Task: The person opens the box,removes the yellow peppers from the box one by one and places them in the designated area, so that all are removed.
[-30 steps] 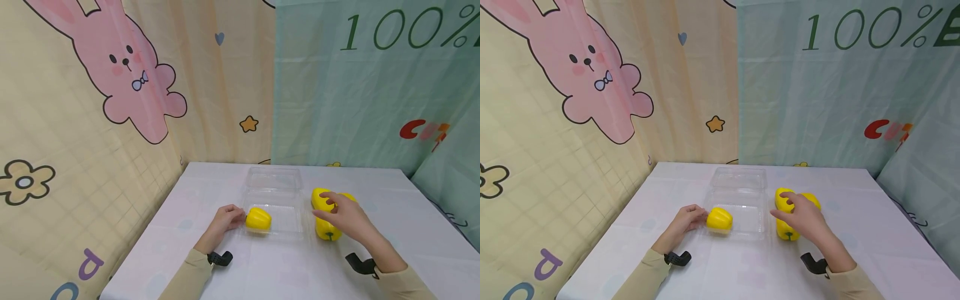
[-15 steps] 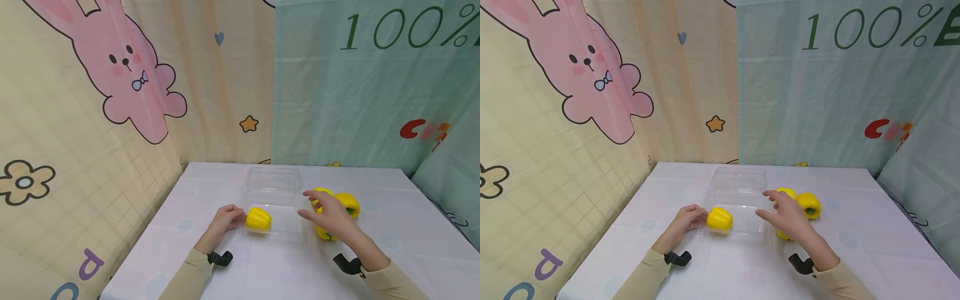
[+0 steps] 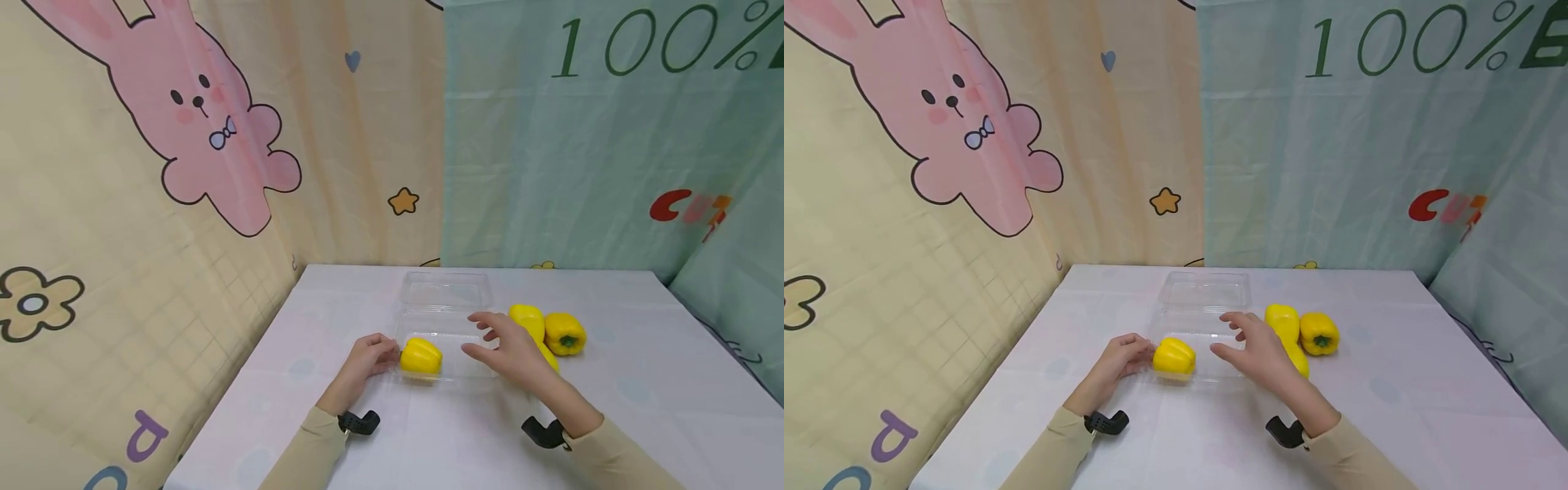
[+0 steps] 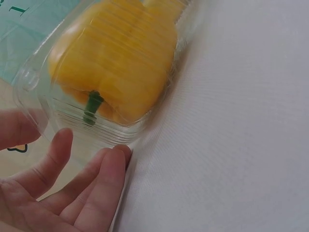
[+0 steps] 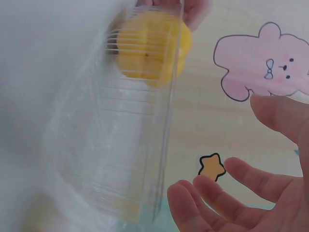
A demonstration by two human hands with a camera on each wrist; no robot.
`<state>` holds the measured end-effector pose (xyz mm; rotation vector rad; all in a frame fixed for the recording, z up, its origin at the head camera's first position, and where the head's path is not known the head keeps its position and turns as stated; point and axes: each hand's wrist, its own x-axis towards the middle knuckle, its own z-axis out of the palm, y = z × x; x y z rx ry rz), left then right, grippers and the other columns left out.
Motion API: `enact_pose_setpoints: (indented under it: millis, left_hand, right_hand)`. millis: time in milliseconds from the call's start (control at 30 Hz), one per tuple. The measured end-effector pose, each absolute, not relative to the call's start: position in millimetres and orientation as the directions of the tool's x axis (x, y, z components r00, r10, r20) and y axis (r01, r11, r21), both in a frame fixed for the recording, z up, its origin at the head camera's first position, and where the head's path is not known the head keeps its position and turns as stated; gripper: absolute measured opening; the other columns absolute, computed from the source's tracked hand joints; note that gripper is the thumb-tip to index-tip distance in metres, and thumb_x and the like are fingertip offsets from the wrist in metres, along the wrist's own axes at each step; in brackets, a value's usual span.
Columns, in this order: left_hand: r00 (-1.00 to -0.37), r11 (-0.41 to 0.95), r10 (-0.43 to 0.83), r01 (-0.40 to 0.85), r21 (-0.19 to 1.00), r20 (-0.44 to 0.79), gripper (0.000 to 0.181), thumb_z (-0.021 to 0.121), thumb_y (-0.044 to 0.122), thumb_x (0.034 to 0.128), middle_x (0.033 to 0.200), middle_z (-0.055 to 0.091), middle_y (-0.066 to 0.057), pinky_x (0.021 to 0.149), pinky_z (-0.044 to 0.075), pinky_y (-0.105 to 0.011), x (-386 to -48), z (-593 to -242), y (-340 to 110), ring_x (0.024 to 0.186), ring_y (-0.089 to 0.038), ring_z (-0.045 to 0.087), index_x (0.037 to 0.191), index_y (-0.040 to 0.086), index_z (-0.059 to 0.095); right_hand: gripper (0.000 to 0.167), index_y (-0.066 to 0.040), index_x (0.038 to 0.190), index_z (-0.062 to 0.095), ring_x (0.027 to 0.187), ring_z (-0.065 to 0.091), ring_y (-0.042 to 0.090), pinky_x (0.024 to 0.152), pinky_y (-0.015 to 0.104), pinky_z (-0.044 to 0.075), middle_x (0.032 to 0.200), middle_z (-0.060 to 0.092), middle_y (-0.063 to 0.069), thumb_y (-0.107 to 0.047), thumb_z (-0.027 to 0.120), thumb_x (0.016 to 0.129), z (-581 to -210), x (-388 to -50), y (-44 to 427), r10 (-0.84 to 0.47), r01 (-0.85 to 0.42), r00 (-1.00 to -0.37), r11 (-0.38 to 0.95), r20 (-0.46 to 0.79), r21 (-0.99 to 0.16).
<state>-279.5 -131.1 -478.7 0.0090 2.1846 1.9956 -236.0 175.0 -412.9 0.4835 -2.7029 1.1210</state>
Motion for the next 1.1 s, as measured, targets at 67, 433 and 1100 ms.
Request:
enact_pose_setpoints:
  millis: [67,433,1100]
  left_hand:
    - [-0.983,0.100,0.128,-0.118,0.988,-0.131,0.025,0.068,0.029,0.0962,0.101,0.070,-0.010,0.085,0.056,-0.035,-280,-478,-131,0.095,-0.022,0.066,0.096,0.004,0.068]
    - [-0.985,0.100,0.130,-0.104,0.990,-0.116,0.024,0.067,0.029,0.0962,0.100,0.070,-0.009,0.084,0.056,-0.035,-279,-480,-131,0.093,-0.022,0.067,0.094,0.005,0.069]
    - [-0.988,0.090,0.122,-0.086,0.992,-0.096,0.025,0.065,0.025,0.0983,0.098,0.071,-0.007,0.084,0.058,-0.036,-281,-480,-129,0.091,-0.019,0.066,0.098,0.000,0.068]
  right_hand:
    - [0.063,-0.017,0.136,0.059,0.105,0.063,0.031,0.080,0.039,0.057,0.123,0.063,0.006,-0.050,0.077,0.085,-416,-238,171,-0.231,-0.362,-0.932,0.648,0.280,-0.670]
    - [0.055,-0.020,0.134,0.061,0.105,0.062,0.029,0.078,0.036,0.057,0.121,0.064,0.005,-0.042,0.079,0.086,-429,-244,148,-0.240,-0.362,-0.932,0.620,0.271,-0.697]
    - [0.053,-0.023,0.131,0.063,0.103,0.061,0.022,0.083,0.040,0.056,0.121,0.064,0.006,-0.042,0.081,0.084,-441,-253,121,-0.232,-0.274,-0.958,0.582,0.167,-0.765]
